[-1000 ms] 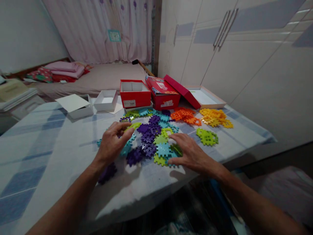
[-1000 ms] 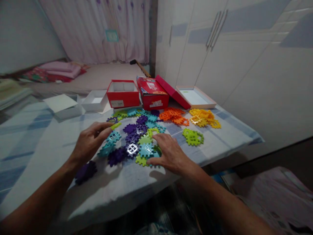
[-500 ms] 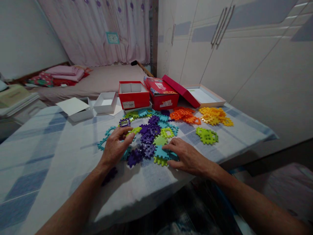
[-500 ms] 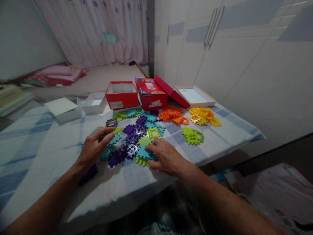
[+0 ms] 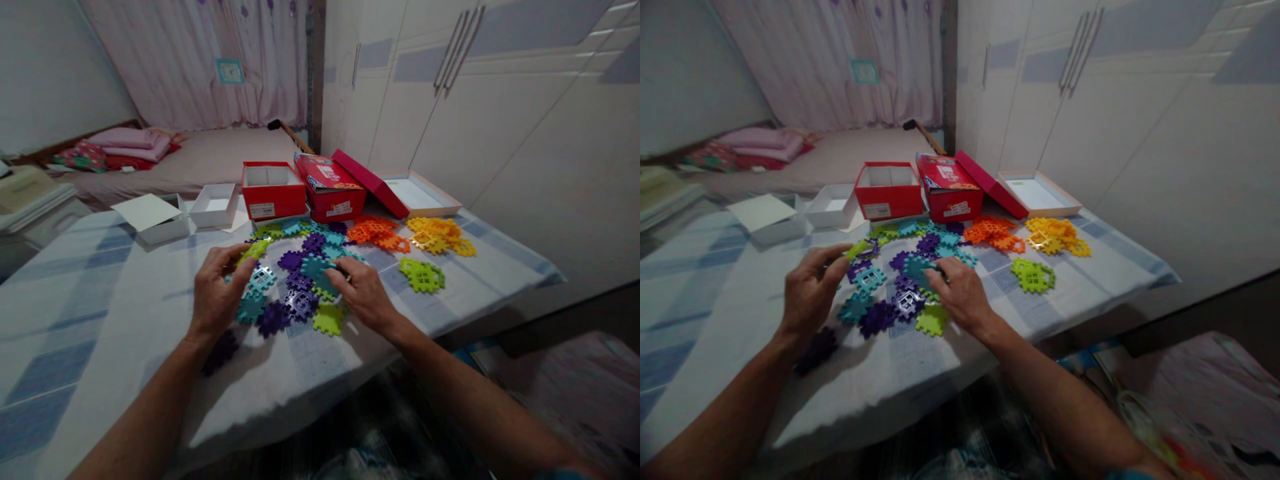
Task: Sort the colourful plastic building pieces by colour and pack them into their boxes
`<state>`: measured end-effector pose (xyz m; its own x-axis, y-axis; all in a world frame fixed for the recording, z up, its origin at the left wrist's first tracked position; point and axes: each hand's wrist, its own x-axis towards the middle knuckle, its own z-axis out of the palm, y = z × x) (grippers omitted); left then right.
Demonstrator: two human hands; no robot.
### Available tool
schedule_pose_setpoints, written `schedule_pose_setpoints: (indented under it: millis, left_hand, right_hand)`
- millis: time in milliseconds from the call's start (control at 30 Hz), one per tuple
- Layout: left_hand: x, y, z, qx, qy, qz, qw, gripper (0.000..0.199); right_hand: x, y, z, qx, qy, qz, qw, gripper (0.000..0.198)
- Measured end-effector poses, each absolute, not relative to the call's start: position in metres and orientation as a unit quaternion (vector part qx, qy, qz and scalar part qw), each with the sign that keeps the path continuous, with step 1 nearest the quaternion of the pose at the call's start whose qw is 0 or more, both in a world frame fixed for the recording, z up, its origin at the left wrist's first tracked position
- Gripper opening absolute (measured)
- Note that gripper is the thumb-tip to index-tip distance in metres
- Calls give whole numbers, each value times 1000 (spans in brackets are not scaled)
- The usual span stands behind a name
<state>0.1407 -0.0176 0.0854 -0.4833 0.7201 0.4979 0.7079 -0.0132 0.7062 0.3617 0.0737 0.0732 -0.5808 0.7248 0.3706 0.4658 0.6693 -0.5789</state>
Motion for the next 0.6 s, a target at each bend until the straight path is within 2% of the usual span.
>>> schedule_pose_setpoints:
  millis: [133,300,433,600]
  left_hand:
    - [135,-19,88,477,707,523,-21,29]
    - [135,-19,81,497,706,504,-17,31]
    - [143,-15,77,539,697,472,-20,33]
    - [147,-16,74,577,685,444,-30,33]
  right_hand:
    - [333,57,82,-295,-886,237,267,36]
    - [376,52,75,-367,-893,135,223,32]
    - [419,55,58,-411,-892,86,166,38]
    - [429,60,48,-426,-876,105,199,27]
